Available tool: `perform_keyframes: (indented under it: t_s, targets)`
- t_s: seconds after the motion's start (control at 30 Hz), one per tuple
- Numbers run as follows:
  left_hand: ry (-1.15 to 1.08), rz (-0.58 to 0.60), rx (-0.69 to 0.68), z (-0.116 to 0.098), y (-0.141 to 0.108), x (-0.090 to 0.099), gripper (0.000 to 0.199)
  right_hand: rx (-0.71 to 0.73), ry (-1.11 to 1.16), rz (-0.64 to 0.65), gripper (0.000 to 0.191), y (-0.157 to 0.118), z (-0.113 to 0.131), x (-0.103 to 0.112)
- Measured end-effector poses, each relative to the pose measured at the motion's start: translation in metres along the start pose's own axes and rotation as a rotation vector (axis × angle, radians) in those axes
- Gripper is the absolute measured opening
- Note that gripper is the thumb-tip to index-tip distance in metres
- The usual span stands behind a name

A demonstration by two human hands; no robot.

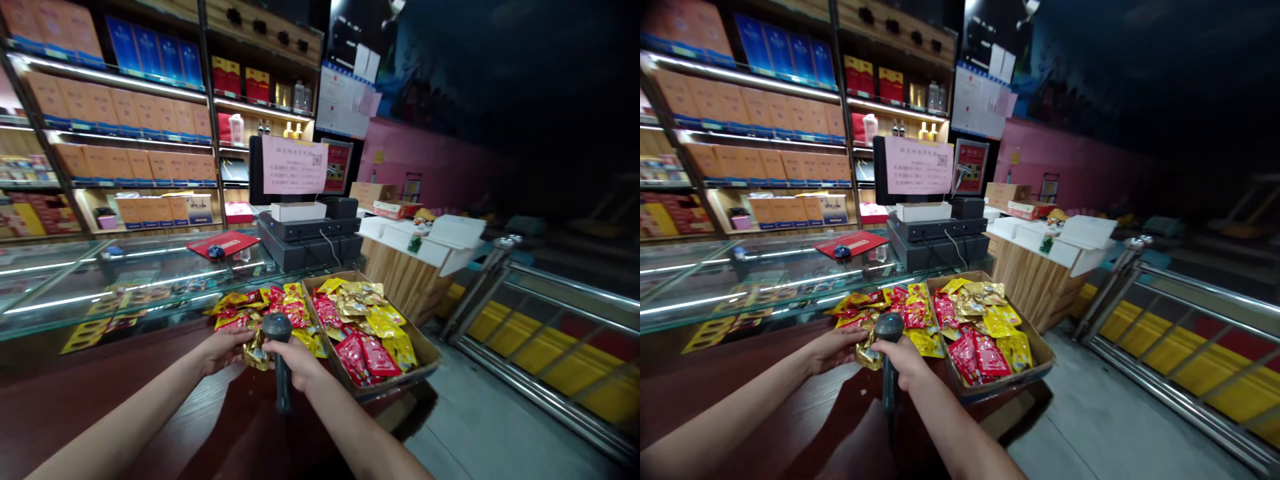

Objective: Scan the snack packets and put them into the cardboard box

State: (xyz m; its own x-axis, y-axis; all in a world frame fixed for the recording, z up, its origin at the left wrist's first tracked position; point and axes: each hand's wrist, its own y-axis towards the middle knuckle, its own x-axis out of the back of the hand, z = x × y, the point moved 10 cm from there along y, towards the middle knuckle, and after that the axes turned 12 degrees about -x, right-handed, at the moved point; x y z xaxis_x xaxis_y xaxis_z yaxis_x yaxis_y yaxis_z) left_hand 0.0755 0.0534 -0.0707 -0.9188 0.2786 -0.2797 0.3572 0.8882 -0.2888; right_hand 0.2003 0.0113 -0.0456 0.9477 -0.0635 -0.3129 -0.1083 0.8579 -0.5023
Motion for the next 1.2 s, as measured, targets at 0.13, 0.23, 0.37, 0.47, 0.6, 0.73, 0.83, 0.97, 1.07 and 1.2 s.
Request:
perform_keyframes:
  t_s: [0.13, 0.23, 0.37, 0.47, 0.6, 0.73, 0.83, 0.97, 1.07, 1.2]
  targets:
    - [-0.09, 0.142, 0.052, -0.01, -0.006, -0.053, 0.025, -0.015, 0.024, 0.02, 0.026, -0.019, 0.022, 0.033]
    - [-0.165, 0.307, 0.133, -0.016, -0.01, -0.109, 0.034, 0.016, -0.001, -0.037, 0.025, -0.043, 0.048, 0.073]
    - [-0.179, 0.409, 0.17, -0.025, -0.005, -0.185, 0.038, 0.015, -0.022, -0.12, 0.019, -0.082, 0.075, 0.131]
    - [-0.197, 0.516, 0.174, -0.028, 0.002, -0.25, 0.039, 0.084, -0.023, -0.197, 0.019, -0.109, 0.1, 0.175]
    - [-0.175, 0.518, 0.129, -0.028, 0.027, -0.316, 0.049, 0.173, -0.008, -0.279, 0.017, -0.133, 0.133, 0.229]
    - [-0.091, 0.449, 0.14, -0.018, 0.05, -0.345, 0.057, 0.204, -0.039, -0.358, 0.016, -0.137, 0.154, 0.272]
    - [-0.074, 0.407, 0.156, -0.014, 0.056, -0.34, 0.057, 0.202, -0.019, -0.4, 0.014, -0.131, 0.156, 0.287]
    - [-0.122, 0.384, 0.161, -0.019, 0.056, -0.312, 0.059, 0.227, 0.001, -0.334, 0.018, -0.121, 0.156, 0.268]
    - [-0.169, 0.338, 0.155, -0.031, 0.053, -0.277, 0.058, 0.224, -0.003, -0.219, 0.017, -0.114, 0.154, 0.231]
    - [-0.226, 0.252, 0.101, -0.059, 0.045, -0.208, 0.056, 0.177, 0.006, -0.072, 0.019, -0.102, 0.143, 0.172]
